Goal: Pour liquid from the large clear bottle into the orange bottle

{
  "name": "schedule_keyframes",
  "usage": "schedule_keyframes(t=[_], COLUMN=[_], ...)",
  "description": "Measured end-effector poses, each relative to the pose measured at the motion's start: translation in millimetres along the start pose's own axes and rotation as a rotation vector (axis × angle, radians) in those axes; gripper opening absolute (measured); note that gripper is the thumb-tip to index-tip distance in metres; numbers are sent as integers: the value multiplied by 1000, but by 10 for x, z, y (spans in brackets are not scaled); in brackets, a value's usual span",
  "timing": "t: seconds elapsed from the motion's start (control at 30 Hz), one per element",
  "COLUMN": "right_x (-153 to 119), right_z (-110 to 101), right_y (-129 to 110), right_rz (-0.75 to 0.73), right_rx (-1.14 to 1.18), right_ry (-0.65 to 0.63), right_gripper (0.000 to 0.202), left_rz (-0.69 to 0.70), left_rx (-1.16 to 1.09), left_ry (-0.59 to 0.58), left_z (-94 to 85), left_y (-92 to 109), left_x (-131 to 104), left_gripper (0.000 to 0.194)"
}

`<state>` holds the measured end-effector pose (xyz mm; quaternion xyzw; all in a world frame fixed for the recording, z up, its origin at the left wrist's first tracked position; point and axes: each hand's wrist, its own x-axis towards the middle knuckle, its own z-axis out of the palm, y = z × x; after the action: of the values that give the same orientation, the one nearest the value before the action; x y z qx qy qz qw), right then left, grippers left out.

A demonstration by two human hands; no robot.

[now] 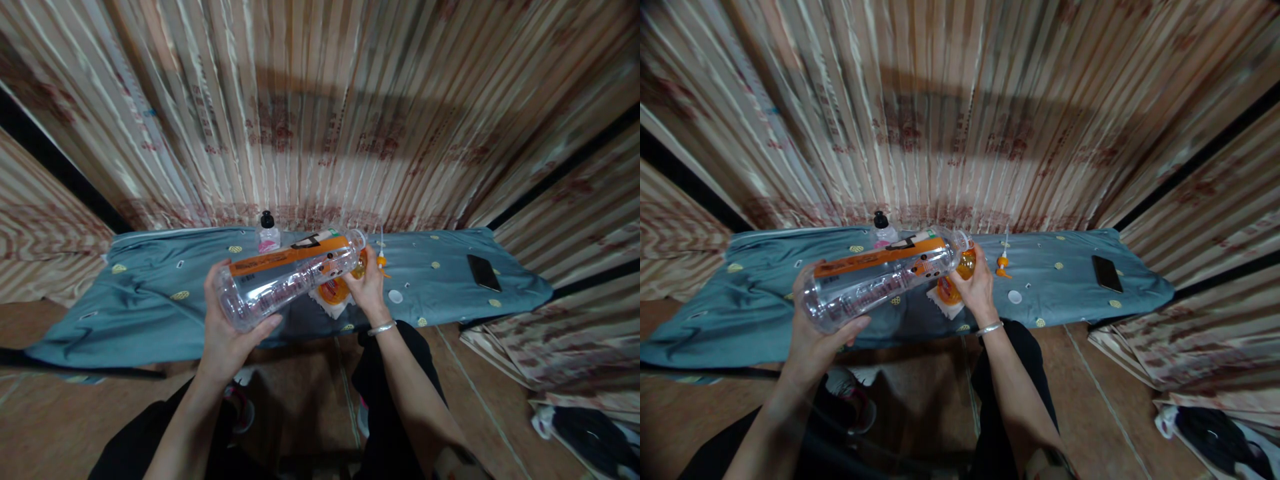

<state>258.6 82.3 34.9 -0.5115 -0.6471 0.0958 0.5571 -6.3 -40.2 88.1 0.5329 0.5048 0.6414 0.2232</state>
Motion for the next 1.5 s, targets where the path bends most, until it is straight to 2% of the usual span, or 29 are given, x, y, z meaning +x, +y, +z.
schedule_keyframes(t=[0.1, 0.7, 1.23, 1.5], right_x=[2, 2, -2, 0], right_z=[-6, -8, 3, -5], right_y=[-1, 31, 60, 41], right_rz=[14, -16, 3, 6], right_rx=[-4, -12, -18, -19], right_ry=[-14, -17, -21, -26], right_gripper=[71, 71, 73, 72], left_rz=[-5, 17, 15, 12], left_rx=[23, 44, 42, 23], left_ry=[-39, 0, -15, -50], left_z=[-3, 7, 0, 4], left_y=[4, 9, -3, 52], left_x=[-4, -1, -8, 2], left_gripper=[102, 103, 104, 101])
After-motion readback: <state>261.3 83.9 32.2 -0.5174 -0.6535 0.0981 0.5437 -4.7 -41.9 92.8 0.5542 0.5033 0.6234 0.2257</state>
